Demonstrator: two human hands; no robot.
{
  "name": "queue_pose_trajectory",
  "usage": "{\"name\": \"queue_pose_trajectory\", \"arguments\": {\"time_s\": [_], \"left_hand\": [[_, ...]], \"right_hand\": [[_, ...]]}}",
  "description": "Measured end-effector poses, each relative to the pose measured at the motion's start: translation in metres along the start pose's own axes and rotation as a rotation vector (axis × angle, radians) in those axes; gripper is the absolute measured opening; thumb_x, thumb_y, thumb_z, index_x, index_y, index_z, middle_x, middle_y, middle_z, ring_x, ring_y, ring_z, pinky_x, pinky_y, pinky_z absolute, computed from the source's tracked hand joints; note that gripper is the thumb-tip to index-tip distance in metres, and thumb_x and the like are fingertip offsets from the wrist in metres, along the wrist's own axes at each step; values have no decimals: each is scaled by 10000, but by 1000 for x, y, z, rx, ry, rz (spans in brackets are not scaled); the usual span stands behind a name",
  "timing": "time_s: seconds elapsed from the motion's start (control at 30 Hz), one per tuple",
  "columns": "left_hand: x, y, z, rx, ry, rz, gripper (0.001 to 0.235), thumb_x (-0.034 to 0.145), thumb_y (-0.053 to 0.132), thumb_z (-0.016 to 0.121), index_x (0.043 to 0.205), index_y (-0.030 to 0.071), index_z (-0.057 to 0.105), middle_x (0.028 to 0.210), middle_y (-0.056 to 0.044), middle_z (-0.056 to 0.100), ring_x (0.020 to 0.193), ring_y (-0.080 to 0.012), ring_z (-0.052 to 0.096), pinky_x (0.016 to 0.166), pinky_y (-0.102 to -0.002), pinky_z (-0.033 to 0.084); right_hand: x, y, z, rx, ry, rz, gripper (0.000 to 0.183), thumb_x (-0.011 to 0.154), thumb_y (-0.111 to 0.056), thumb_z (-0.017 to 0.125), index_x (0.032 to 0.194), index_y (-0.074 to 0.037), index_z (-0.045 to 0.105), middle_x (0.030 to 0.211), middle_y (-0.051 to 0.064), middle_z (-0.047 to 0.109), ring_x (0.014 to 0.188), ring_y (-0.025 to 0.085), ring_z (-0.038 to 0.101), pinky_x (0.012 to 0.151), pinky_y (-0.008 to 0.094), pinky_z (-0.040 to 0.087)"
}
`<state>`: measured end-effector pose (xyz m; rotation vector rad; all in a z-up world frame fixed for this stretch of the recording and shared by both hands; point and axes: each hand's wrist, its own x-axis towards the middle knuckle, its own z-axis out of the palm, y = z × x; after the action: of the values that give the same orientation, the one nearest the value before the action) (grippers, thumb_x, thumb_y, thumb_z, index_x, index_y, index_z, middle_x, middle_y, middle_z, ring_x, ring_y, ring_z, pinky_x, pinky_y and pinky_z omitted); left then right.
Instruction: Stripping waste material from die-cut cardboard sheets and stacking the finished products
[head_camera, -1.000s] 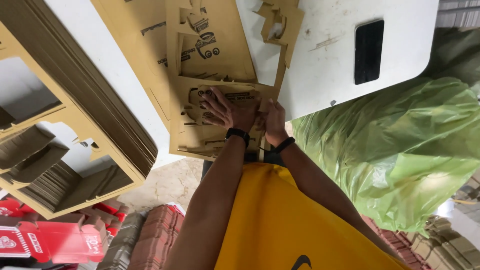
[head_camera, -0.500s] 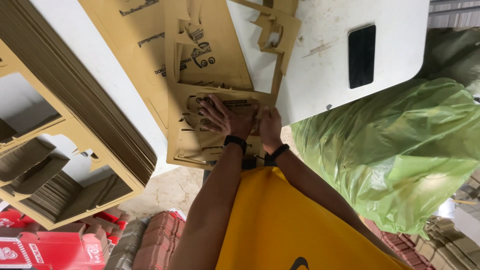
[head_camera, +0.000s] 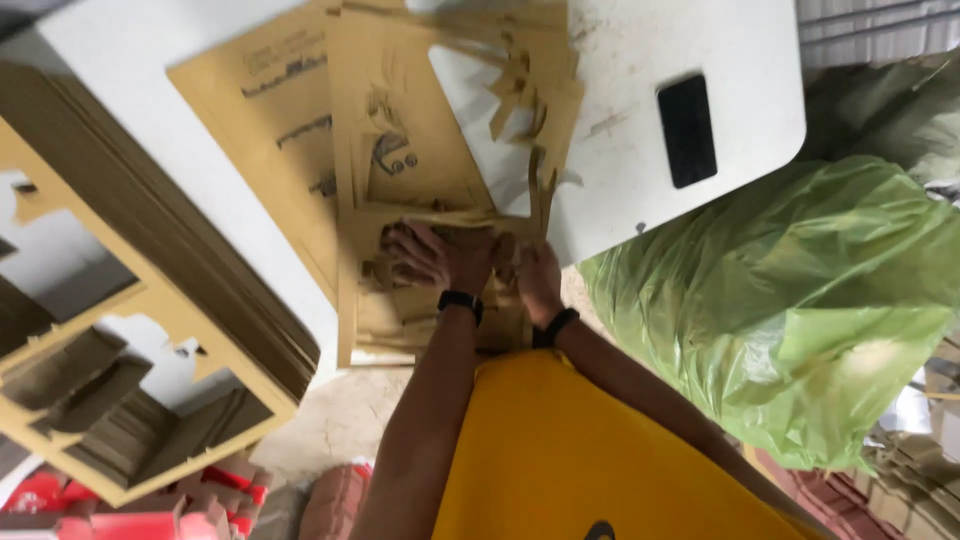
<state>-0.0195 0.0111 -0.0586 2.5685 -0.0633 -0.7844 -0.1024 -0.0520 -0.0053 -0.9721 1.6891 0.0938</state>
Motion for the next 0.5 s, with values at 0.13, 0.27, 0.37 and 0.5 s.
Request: {"name": "queue_pose_trajectory", "arguments": {"time_s": [0.13,0.27,0.37,0.5], "left_hand": [[5,-15,-3,78,-77,138,1398,768,753,798,1660,183,-114,1676,-198,-234,1543,-422,-217,1131,-808,-89],[-16,-12,-47,138,-203,304,1184,887,572,776,1669,243,-50,1683,-175,-219,1552,-442,-193,1111,-853,-1],[-25,-8,-50,252,-184,374,1139,858,395,804,1673,327,12,1704,-131,-179,1561,-452,-143,1109,-859,-18],[-17,5,-49,119,-209,354,1266,758,356,941,1672,319,67,1695,-110,-233,1539,-465,-223,1074,-898,72]], "right_hand": [[-5,-24,-4,129,-99,6,252,1065,-376,432,1056,-137,510,826,-35,468,729,117,552,559,252,499],[43,12,-4,126,-204,5,224,1064,-374,483,1002,-159,475,710,-14,487,642,137,538,564,307,443],[62,19,-2,161,-274,48,229,1062,-346,474,1006,-135,539,676,26,526,671,182,599,636,324,502],[64,22,-9,98,-304,23,256,1077,-317,490,942,-124,591,653,51,591,673,249,639,751,400,493]]}}
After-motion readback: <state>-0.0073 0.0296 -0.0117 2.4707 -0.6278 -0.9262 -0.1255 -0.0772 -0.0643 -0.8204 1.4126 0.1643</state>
